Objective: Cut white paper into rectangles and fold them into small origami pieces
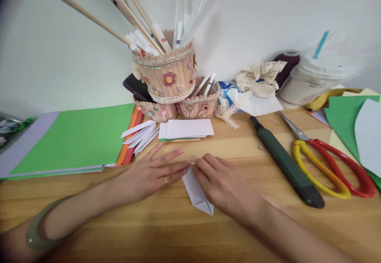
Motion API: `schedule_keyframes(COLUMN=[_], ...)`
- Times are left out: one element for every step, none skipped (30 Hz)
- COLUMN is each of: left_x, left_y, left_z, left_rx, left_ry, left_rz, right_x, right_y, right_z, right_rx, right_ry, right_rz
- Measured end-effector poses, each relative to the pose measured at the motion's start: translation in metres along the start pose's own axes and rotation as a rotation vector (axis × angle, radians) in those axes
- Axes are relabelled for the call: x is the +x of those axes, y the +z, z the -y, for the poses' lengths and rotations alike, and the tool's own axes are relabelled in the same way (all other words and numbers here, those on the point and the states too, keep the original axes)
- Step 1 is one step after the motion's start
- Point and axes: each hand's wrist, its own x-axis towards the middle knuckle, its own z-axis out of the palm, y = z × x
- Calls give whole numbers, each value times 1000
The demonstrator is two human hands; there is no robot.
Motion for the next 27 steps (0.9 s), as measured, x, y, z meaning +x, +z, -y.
schedule_keyframes(left_x=[0, 0, 0, 0, 0, 0, 0, 0, 0, 0, 1, 1, 2, 2, 3, 3, 4, 4, 4, 4, 4, 4, 4, 4, 4, 4, 3], left_y=[0, -1, -1, -1, -1, -1, 0, 0, 1, 1, 1, 2, 2, 2, 3, 3, 3, 3, 3, 3, 3, 3, 3, 3, 4, 4, 4], left_z=[0, 0, 0, 1, 1, 1, 1, 2, 2, 2, 3, 3, 4, 4, 4, 4, 4, 4, 4, 4, 4, 4, 5, 5, 6, 6, 6], left_rx=[-10, -22, -36, -49, -61, -70, -77, -84, -93, -102, -112, -123, -131, -137, -141, -142, -140, -136, -131, -126, -122, -118, -116, -115, -115, -117, -119], left_ry=[-1, -2, -1, 0, 0, 0, -1, -2, -4, -5, -5, -5, -5, -5, -2, 3, 8, 12, 16, 17, 16, 12, 5, -4, -13, -21, -28], left_rz=[8, 14, 20, 23, 25, 27, 28, 31, 35, 40, 41, 42, 41, 41, 38, 33, 28, 23, 19, 19, 23, 26, 26, 24, 18, 9, -2], right_x=[0, 0, 1, 1, 1, 1, 1, 1, 1, 1, 1, 0, -1, -3, -4, -5, -6, -7, -7, -6, -6, -5, -5, -6, -8, -10, -14], right_y=[0, 0, 0, 0, 0, 0, -1, -2, -3, -4, -4, -5, -5, -5, -4, -3, -2, 0, 1, 1, 1, 0, -2, -4, -7, -10, -12], right_z=[0, 0, -1, -1, -1, -1, -1, -1, -1, -2, -2, -3, -4, -5, -5, -5, -5, -4, -3, -2, -1, -1, -1, -2, -5, -9, -13], right_rx=[-1, 0, 2, 5, 7, 9, 12, 18, 27, 41, 59, 82, 108, 135, 163, 186, 204, 215, 221, 226, 233, 240, 246, 244, 238, 225, 207], right_ry=[-3, -5, -5, -6, -6, -6, -3, 2, 7, 13, 19, 25, 31, 40, 53, 71, 89, 107, 124, 140, 156, 173, 193, 212, 225, 230, 224], right_rz=[0, 1, 1, 4, 10, 19, 36, 58, 78, 94, 103, 107, 111, 111, 109, 108, 106, 106, 108, 113, 124, 134, 139, 137, 139, 130, 117])
